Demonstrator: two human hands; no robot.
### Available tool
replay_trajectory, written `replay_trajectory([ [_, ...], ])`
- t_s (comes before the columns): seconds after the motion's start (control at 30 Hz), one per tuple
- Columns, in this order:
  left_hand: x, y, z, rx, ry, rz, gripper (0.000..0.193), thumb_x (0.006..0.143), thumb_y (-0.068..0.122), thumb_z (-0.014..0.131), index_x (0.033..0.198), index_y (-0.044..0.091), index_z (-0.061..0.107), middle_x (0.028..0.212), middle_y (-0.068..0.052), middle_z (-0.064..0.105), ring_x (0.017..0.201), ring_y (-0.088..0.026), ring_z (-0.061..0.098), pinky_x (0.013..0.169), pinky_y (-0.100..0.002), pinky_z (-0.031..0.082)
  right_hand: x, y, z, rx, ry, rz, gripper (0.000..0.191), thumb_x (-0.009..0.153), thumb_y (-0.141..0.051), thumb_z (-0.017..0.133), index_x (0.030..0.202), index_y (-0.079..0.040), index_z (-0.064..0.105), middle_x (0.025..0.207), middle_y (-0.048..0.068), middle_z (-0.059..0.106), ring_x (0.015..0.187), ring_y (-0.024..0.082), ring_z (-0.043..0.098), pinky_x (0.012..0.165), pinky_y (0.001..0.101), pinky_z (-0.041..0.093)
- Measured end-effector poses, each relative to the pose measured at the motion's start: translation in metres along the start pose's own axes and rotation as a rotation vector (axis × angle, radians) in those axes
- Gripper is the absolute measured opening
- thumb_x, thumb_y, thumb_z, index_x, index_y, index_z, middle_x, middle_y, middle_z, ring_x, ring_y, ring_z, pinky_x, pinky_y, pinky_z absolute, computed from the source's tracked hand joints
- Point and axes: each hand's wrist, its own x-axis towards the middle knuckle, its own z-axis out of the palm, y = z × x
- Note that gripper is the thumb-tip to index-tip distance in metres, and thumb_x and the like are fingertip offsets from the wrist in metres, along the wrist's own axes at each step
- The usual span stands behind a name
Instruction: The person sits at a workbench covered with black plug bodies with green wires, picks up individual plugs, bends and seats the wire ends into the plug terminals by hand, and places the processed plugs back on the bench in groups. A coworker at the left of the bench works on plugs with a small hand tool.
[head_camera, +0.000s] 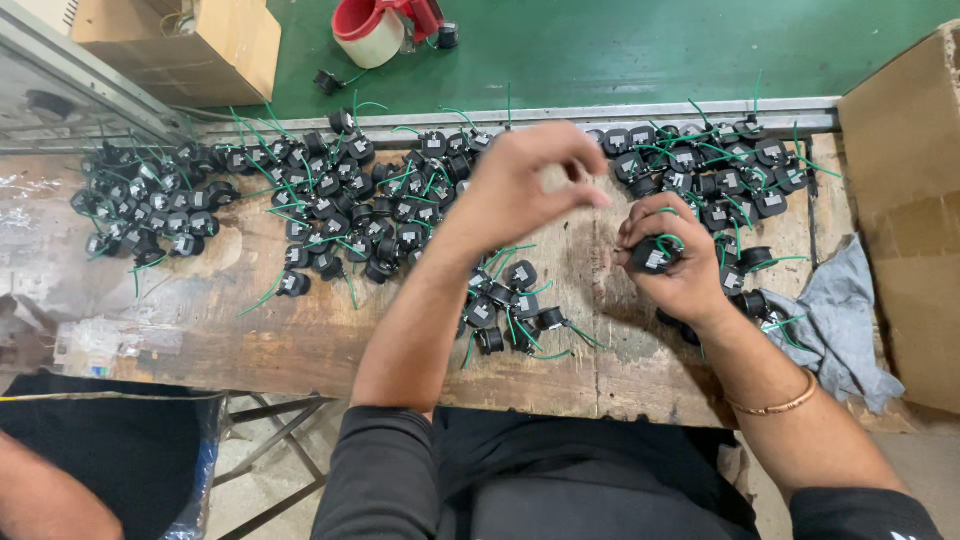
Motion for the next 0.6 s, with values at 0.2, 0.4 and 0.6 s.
replay_trajectory([
  [0.2, -0.016, -0.033, -0.075, 0.733, 0.401, -0.515, 0.044, 0.079, 0.027, 0.086, 0.116, 0.009, 0.068, 0.112, -0.009, 0.073, 0.093, -0.028, 0.072, 0.077, -0.043, 0.055, 0.004, 0.0, -0.002, 0.073, 0.054, 0.008, 0.031, 0.085, 0.004, 0.079, 0.093, -0.007, 0.051, 0.114, 0.007, 0.052, 0.102, 0.016, 0.064, 0.093, 0.0309, 0.053],
  [0.4, -0.024, -0.072, -0.08, 0.969, 0.25, -0.881, 0.049, 0.079, 0.037, 0.086, 0.119, 0.016, 0.07, 0.111, -0.012, 0.072, 0.105, -0.036, 0.067, 0.085, -0.05, 0.053, 0.003, 0.002, 0.0, 0.086, 0.008, -0.013, 0.031, 0.087, -0.002, 0.082, 0.093, -0.006, 0.052, 0.113, 0.007, 0.052, 0.1, 0.016, 0.064, 0.09, 0.0315, 0.055],
  [0.6, -0.036, -0.08, -0.087, 1.085, 0.294, -0.824, 0.023, 0.078, 0.026, 0.084, 0.099, 0.016, 0.079, 0.103, -0.01, 0.075, 0.1, -0.033, 0.07, 0.08, -0.048, 0.056, 0.002, 0.002, -0.002, 0.044, -0.003, -0.013, 0.029, 0.087, -0.003, 0.082, 0.092, -0.006, 0.053, 0.112, 0.008, 0.053, 0.099, 0.016, 0.065, 0.091, 0.0321, 0.056],
])
